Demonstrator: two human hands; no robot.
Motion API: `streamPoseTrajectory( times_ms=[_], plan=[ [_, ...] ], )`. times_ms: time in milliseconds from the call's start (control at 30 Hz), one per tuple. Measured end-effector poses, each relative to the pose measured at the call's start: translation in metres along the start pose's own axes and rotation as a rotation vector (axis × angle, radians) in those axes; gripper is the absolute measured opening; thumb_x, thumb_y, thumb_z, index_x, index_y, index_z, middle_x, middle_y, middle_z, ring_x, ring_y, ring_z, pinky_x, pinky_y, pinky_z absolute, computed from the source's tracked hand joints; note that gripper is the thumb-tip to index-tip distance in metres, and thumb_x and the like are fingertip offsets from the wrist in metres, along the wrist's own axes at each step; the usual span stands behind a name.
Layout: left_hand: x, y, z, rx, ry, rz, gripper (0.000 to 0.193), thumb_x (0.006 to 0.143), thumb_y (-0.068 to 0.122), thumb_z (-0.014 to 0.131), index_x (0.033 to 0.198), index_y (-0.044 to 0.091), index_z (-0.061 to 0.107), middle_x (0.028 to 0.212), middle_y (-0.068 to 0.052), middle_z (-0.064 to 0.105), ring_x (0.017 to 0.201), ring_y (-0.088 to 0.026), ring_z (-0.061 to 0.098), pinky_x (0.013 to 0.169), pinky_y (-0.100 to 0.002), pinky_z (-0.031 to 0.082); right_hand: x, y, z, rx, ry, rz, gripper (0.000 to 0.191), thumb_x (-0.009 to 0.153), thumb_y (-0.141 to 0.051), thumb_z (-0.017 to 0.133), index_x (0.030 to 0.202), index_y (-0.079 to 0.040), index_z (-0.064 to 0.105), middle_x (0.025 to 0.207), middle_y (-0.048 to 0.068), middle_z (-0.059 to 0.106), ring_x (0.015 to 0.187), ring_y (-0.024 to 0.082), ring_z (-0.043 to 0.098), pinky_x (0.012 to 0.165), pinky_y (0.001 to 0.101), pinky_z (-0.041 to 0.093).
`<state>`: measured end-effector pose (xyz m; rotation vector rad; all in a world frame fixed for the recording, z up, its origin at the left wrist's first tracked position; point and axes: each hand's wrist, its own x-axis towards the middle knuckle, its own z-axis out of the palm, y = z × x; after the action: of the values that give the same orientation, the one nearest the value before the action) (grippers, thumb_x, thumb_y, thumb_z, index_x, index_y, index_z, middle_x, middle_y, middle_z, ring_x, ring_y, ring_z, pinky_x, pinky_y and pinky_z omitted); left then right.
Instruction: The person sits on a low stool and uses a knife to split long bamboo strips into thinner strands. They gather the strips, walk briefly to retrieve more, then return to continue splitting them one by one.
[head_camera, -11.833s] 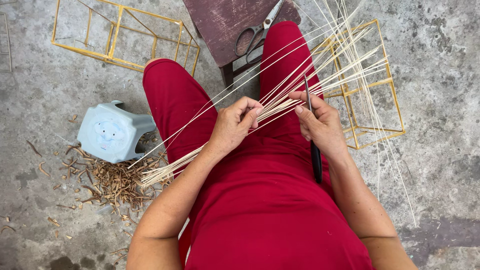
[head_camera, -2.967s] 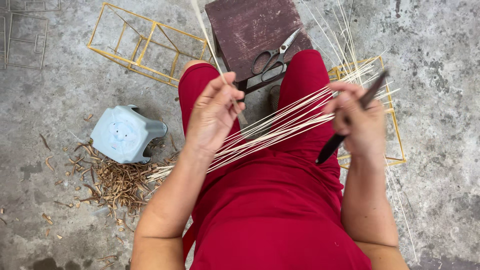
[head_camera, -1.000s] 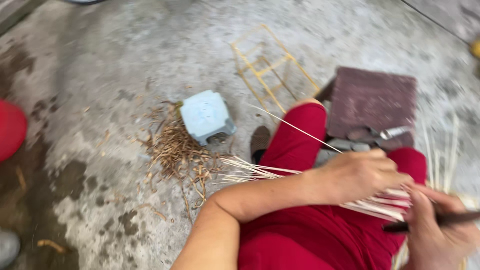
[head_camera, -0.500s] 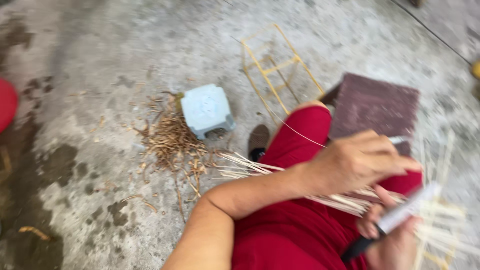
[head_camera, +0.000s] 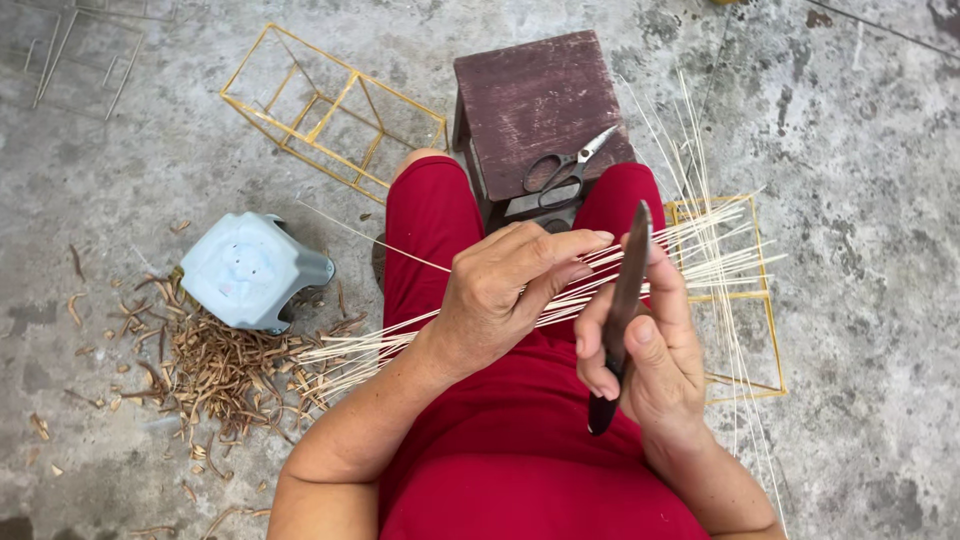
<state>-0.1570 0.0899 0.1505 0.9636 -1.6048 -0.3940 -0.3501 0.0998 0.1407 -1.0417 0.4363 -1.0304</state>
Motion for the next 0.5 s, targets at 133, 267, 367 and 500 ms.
streamPoseTrajectory(
  times_ms=[133,267,367,500],
  plan=[
    [-0.003,-0.002,0.006,-0.052,-0.041,-0.029,0.038,0.097,0.003,0.077,0.131,0.014,0.065,0.089,-0.003,0.066,0.08,-0.016,0.066,0.066,-0.029,0.055,0.0,-0.001,-0.001,0.02,-0.017,0.045,0.06,0.113,-0.033,0.051,0.162,-0.012,0.023,0.089,0.016,0.058,0.054,0.013,0.047,0.05,0.0235,0.043],
    [-0.006,-0.002,0.008,-0.044,-0.055,-0.052,0.036,0.097,0.004,0.077,0.13,0.014,0.066,0.086,-0.003,0.064,0.077,-0.017,0.065,0.067,-0.031,0.054,0.0,0.001,-0.006,0.072,-0.015,0.059,0.056,0.112,-0.031,0.052,0.158,-0.011,0.027,0.087,0.017,0.058,0.054,0.012,0.047,0.049,0.0232,0.043],
    [-0.006,-0.003,0.01,-0.03,-0.043,-0.032,0.033,0.1,0.003,0.074,0.13,0.014,0.065,0.089,-0.003,0.065,0.08,-0.017,0.066,0.067,-0.03,0.055,0.0,0.002,-0.007,0.076,-0.004,0.057,0.054,0.113,-0.03,0.051,0.157,-0.011,0.027,0.087,0.017,0.058,0.053,0.012,0.047,0.048,0.0232,0.043],
    [-0.007,-0.005,0.012,0.007,-0.041,-0.021,0.032,0.1,0.004,0.073,0.13,0.013,0.065,0.087,-0.003,0.064,0.08,-0.018,0.066,0.07,-0.032,0.055,0.0,0.002,-0.009,0.07,-0.005,0.05,0.052,0.113,-0.028,0.049,0.157,-0.01,0.028,0.087,0.017,0.058,0.053,0.012,0.047,0.049,0.023,0.043]
  ],
)
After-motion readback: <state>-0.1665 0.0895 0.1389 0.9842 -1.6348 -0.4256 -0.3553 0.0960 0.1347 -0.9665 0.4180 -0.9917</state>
